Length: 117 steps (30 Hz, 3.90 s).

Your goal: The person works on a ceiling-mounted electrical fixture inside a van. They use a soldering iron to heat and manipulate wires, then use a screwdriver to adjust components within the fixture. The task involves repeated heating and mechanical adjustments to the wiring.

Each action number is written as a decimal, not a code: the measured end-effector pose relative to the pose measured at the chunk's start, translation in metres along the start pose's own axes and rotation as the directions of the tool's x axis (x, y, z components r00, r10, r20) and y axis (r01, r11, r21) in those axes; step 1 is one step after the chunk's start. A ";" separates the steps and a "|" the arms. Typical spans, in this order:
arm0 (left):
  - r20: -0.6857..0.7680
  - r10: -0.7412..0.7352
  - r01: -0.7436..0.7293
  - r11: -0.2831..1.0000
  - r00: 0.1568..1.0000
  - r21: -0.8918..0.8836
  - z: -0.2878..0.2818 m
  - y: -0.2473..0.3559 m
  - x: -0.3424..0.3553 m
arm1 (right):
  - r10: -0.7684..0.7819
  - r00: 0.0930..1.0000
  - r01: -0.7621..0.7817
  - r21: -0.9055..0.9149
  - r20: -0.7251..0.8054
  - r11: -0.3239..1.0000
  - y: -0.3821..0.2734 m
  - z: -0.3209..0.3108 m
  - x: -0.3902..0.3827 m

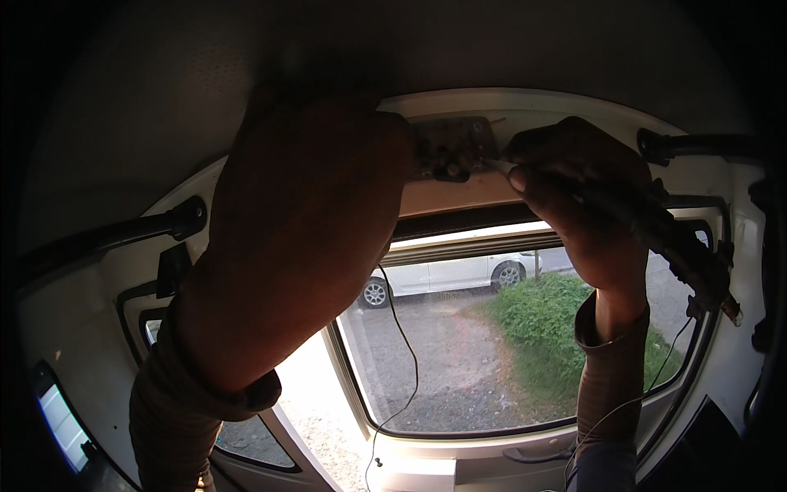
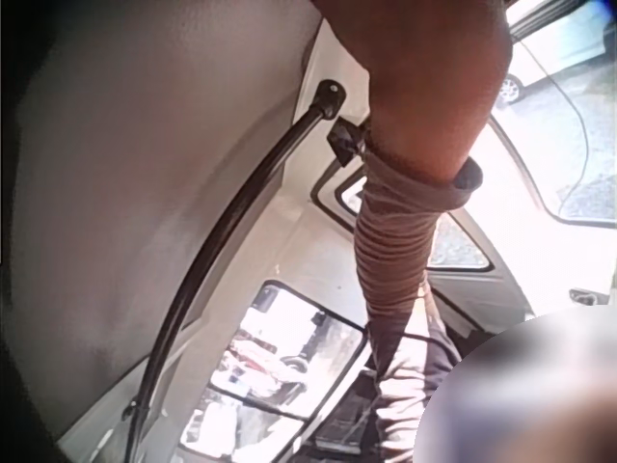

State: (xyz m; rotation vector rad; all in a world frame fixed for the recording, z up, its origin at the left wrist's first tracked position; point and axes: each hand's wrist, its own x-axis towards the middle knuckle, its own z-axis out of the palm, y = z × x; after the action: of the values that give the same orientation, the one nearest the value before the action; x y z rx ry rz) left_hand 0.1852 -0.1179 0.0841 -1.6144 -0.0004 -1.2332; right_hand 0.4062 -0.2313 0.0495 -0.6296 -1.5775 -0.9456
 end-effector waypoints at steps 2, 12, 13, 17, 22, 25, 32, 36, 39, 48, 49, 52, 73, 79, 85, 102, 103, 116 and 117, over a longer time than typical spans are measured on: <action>0.050 -0.020 0.020 1.000 0.999 -0.005 0.000 0.003 -0.001 | -0.041 0.999 0.041 -0.031 -0.009 0.999 0.000 -0.001 0.000; -0.058 0.048 -0.045 0.998 0.997 0.043 0.005 0.006 -0.008 | -0.042 0.998 0.038 -0.095 -0.036 0.995 -0.002 -0.003 -0.005; -0.104 0.068 -0.067 0.998 0.992 0.010 0.006 0.005 -0.009 | -0.047 0.999 0.044 -0.128 -0.023 0.991 -0.002 -0.001 -0.004; -0.128 0.062 -0.064 0.998 0.990 -0.013 0.007 0.008 -0.009 | -0.117 0.993 0.117 -0.279 0.015 0.953 -0.001 -0.003 -0.005; -0.111 0.030 -0.033 0.999 0.993 -0.027 0.003 0.009 -0.007 | -0.214 0.972 0.233 -0.504 0.097 0.832 -0.001 -0.001 -0.003; -0.051 -0.009 0.009 1.000 0.999 0.000 0.002 0.012 -0.005 | -0.265 0.958 0.281 -0.538 0.110 0.794 0.000 0.000 -0.002; 0.000 -0.008 0.008 1.000 1.000 0.016 -0.004 0.014 0.001 | -0.234 0.967 0.249 -0.591 0.104 0.767 0.001 0.002 -0.006; 0.006 -0.013 0.013 0.996 1.000 0.088 -0.007 0.016 0.002 | -0.240 0.964 0.261 -0.599 0.117 0.757 0.000 0.003 -0.005; 0.051 -0.013 0.009 0.995 0.999 0.095 -0.009 0.017 0.002 | -0.310 0.947 0.315 -0.454 0.086 0.834 0.001 0.003 -0.001; 0.029 -0.013 0.009 0.993 0.999 0.116 -0.009 0.021 0.003 | -0.094 0.995 0.091 -0.088 -0.027 0.992 -0.002 0.005 -0.002; 0.029 -0.007 0.003 0.993 1.000 0.115 -0.010 0.021 0.002 | -0.100 0.995 0.100 -0.084 -0.003 0.991 -0.003 0.004 -0.001; 0.047 -0.003 -0.002 0.995 0.999 0.099 -0.010 0.021 0.001 | -0.080 0.994 0.088 -0.116 0.070 0.989 -0.005 -0.001 -0.002; 0.076 -0.038 0.030 0.994 0.996 0.104 -0.004 0.013 0.010 | -0.080 0.995 0.090 -0.169 0.060 0.982 -0.012 0.012 0.002; 0.040 -0.024 0.024 1.000 0.999 0.005 -0.007 0.011 0.018 | -0.016 1.000 0.017 -0.048 0.018 0.999 -0.005 0.011 0.003; 0.045 -0.024 0.024 1.000 0.999 0.009 -0.006 0.007 0.024 | -0.226 0.974 0.205 -0.327 -0.027 0.923 -0.011 0.007 0.001; -0.160 0.082 -0.084 0.996 0.984 -0.005 0.007 -0.007 0.029 | -0.181 0.970 0.224 -0.889 0.163 0.399 -0.017 0.026 -0.022; -0.142 0.063 -0.062 0.998 0.988 0.013 0.007 -0.005 0.029 | -0.185 0.969 0.225 -0.899 0.165 0.377 -0.017 0.026 -0.022; -0.019 0.015 -0.014 0.999 1.000 0.052 0.000 0.001 0.041 | 0.003 0.993 0.001 0.036 -0.117 0.999 0.003 -0.008 0.008; 0.009 -0.004 0.003 0.998 1.000 0.061 0.000 0.001 0.041 | 0.044 0.994 -0.041 0.031 -0.100 0.999 0.004 -0.006 0.011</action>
State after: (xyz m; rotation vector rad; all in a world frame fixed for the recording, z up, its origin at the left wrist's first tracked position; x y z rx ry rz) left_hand 0.2047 -0.1404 0.1123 -1.5675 -0.0459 -1.2175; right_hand 0.4102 -0.2356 0.0611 -0.5839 -1.4800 -0.9079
